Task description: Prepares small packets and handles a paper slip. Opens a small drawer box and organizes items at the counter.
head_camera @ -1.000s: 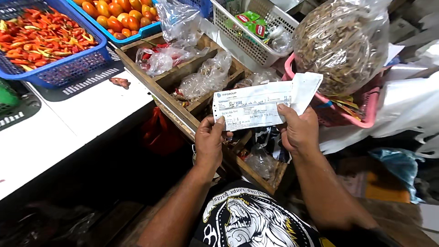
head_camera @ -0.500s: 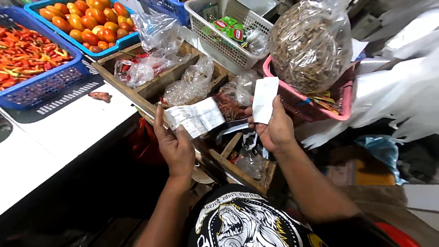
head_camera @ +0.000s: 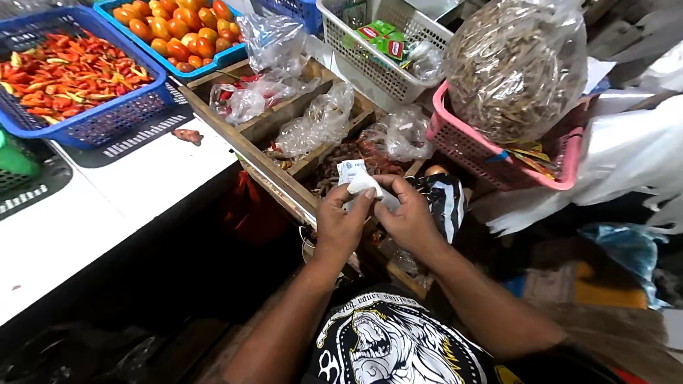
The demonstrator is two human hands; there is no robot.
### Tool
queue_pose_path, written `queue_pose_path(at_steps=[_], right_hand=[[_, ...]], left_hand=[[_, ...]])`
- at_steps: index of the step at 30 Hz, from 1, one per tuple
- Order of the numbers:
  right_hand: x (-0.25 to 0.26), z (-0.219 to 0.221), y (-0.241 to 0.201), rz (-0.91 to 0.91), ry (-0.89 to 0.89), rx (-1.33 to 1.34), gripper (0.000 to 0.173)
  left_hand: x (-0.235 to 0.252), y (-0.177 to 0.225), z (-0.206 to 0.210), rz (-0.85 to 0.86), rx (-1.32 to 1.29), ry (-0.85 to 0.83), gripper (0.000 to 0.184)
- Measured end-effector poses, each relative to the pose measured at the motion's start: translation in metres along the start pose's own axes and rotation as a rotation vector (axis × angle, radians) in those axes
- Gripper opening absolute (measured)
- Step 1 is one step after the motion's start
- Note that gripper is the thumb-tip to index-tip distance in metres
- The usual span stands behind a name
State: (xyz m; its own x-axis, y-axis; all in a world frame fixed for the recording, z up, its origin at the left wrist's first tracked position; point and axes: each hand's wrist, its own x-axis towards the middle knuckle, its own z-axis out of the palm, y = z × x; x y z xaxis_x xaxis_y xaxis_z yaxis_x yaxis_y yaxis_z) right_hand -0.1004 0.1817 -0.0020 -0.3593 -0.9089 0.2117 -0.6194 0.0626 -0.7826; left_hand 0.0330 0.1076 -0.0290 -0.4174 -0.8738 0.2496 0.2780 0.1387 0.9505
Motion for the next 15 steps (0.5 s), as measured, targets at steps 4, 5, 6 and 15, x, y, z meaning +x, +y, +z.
queue_pose_path(at_steps=[4, 5, 6, 15], right_hand=[[-0.003, -0.003, 0.000, -0.012, -0.011, 0.097, 0.045], [-0.004, -0.005, 0.000, -0.023, 0.002, 0.119, 0.041], [-0.004, -0.006, -0.001, -0.038, 0.014, 0.135, 0.033], [-0.003, -0.010, 0.002, 0.285, -0.130, 0.565, 0.015]], left_hand=[[-0.002, -0.001, -0.003, -0.030, 0.006, 0.048, 0.013], [-0.003, -0.002, -0.004, -0.043, 0.013, 0.065, 0.014], [-0.003, -0.003, -0.005, -0.052, 0.018, 0.083, 0.013], [-0.008, -0.008, -0.011, -0.005, -0.024, 0.050, 0.013]])
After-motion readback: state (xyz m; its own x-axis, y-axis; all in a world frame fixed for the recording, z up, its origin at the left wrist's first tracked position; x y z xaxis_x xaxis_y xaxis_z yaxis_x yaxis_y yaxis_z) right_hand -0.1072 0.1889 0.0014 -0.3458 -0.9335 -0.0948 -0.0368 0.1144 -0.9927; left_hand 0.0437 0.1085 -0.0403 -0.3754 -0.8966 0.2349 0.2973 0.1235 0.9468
